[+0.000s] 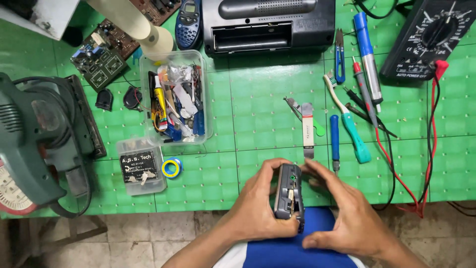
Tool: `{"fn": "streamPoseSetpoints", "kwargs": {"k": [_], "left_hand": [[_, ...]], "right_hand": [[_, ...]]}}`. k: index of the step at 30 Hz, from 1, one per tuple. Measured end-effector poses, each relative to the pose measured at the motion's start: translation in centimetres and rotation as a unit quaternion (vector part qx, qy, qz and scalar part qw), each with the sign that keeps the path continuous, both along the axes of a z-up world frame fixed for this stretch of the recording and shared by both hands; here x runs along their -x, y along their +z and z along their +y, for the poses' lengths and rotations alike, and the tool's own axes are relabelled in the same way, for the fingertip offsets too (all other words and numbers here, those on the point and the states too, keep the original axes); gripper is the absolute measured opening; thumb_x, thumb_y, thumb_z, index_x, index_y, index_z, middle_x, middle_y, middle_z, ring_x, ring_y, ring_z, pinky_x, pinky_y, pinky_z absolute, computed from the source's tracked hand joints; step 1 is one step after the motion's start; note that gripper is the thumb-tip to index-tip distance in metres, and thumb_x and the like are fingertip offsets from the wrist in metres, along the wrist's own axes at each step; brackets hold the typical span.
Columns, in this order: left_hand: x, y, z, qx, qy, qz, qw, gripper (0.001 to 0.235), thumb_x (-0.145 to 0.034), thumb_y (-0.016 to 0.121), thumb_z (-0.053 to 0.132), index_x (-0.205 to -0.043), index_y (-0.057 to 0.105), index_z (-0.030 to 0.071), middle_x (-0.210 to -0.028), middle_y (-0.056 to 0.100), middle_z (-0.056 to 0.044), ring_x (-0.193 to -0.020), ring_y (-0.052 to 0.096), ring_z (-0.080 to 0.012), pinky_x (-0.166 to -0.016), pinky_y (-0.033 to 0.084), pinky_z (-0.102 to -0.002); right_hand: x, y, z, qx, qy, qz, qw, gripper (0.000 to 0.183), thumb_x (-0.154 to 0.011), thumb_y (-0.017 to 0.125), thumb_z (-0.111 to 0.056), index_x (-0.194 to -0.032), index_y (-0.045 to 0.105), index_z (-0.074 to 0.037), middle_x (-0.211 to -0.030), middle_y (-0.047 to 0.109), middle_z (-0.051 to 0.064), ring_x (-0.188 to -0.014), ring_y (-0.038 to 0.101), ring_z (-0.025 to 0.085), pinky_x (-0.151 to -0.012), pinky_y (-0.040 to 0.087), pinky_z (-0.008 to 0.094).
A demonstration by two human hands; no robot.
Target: Disassembling a small electronic device to remove the internal circuit board using a screwdriver.
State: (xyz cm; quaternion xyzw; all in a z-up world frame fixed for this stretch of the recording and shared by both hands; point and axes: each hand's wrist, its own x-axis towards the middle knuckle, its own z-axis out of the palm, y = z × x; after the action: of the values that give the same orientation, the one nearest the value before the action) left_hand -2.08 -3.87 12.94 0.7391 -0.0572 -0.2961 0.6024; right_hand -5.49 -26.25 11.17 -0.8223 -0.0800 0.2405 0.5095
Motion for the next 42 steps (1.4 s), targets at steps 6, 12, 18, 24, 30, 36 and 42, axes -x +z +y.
{"fn": "streamPoseSetpoints", "kwargs": {"k": [6, 12, 18, 24, 30, 36, 42], "left_hand": [[0.8, 0.2, -0.6, -0.074, -0.045, -0.066, 0.994, 0.095, -0.066, 0.072, 0.049, -0.142, 0.038, 0.003, -0.133, 0.058, -0.015, -0.124, 0.061, -0.0328, -0.099, 0.049, -0.043], [1.1, -0.1, -0.6, -0.046, -0.02, -0.119, 0.992, 0.092, -0.062, 0.075, 0.031, -0.141, 0.04, -0.001, -0.129, 0.058, -0.014, -0.119, 0.062, -0.0325, -0.098, 0.05, -0.04], [1.0, 0.1, -0.8, -0.019, 0.011, -0.152, 0.988, 0.083, -0.067, 0.069, 0.027, -0.141, 0.042, 0.0, -0.121, 0.059, -0.015, -0.111, 0.065, -0.0328, -0.092, 0.054, -0.04], [0.6, 0.2, -0.5, -0.012, -0.001, -0.151, 0.989, 0.079, -0.07, 0.071, 0.026, -0.139, 0.043, 0.0, -0.12, 0.06, -0.015, -0.112, 0.064, -0.032, -0.097, 0.052, -0.038], [0.2, -0.4, -0.3, -0.016, -0.016, -0.1, 0.995, 0.079, -0.068, 0.071, 0.029, -0.138, 0.044, 0.004, -0.125, 0.062, -0.014, -0.113, 0.066, -0.0299, -0.096, 0.052, -0.037], [-1.1, -1.0, -0.5, -0.041, 0.007, -0.04, 0.998, 0.071, -0.064, 0.072, 0.029, -0.129, 0.054, 0.011, -0.11, 0.074, -0.005, -0.089, 0.072, -0.0168, -0.081, 0.058, -0.031], [-0.8, -5.1, -0.6, 0.086, 0.056, 0.069, 0.992, 0.077, -0.063, 0.088, 0.023, -0.127, 0.055, -0.002, -0.106, 0.068, -0.028, -0.092, 0.067, -0.0358, -0.067, 0.064, -0.049]], "right_hand": [[-1.9, 1.8, 0.9, -0.015, 0.034, 0.031, 0.999, 0.104, -0.076, 0.066, -0.069, -0.157, 0.037, -0.011, -0.155, 0.057, 0.01, -0.137, 0.06, 0.02, -0.107, 0.045, 0.036], [-2.6, 2.4, 0.9, -0.065, 0.058, 0.025, 0.996, 0.092, -0.087, 0.064, -0.053, -0.159, 0.033, -0.005, -0.147, 0.065, 0.011, -0.128, 0.066, 0.017, -0.104, 0.047, 0.031], [-2.6, 1.6, 0.8, -0.039, 0.05, -0.014, 0.998, 0.086, -0.085, 0.062, -0.05, -0.155, 0.041, -0.005, -0.126, 0.078, 0.008, -0.105, 0.078, 0.016, -0.088, 0.055, 0.029], [-2.7, 1.3, 0.4, -0.017, 0.054, -0.009, 0.998, 0.084, -0.081, 0.063, -0.044, -0.154, 0.044, -0.008, -0.128, 0.079, 0.007, -0.11, 0.078, 0.017, -0.088, 0.055, 0.029], [-3.4, 0.5, -0.1, -0.025, 0.071, 0.023, 0.997, 0.086, -0.074, 0.066, -0.03, -0.154, 0.045, -0.008, -0.127, 0.078, 0.004, -0.101, 0.076, 0.013, -0.081, 0.055, 0.028], [-6.8, 2.0, 0.6, 0.014, 0.103, 0.057, 0.993, 0.075, -0.072, 0.065, -0.029, -0.147, 0.063, -0.018, -0.074, 0.057, -0.012, -0.053, 0.042, 0.007, -0.047, 0.038, 0.03], [-8.6, 1.0, 1.0, -0.044, 0.06, 0.181, 0.981, 0.049, -0.072, 0.071, -0.029, -0.112, 0.082, -0.003, -0.075, 0.08, 0.016, -0.068, 0.068, 0.025, -0.061, 0.058, 0.046]]}}
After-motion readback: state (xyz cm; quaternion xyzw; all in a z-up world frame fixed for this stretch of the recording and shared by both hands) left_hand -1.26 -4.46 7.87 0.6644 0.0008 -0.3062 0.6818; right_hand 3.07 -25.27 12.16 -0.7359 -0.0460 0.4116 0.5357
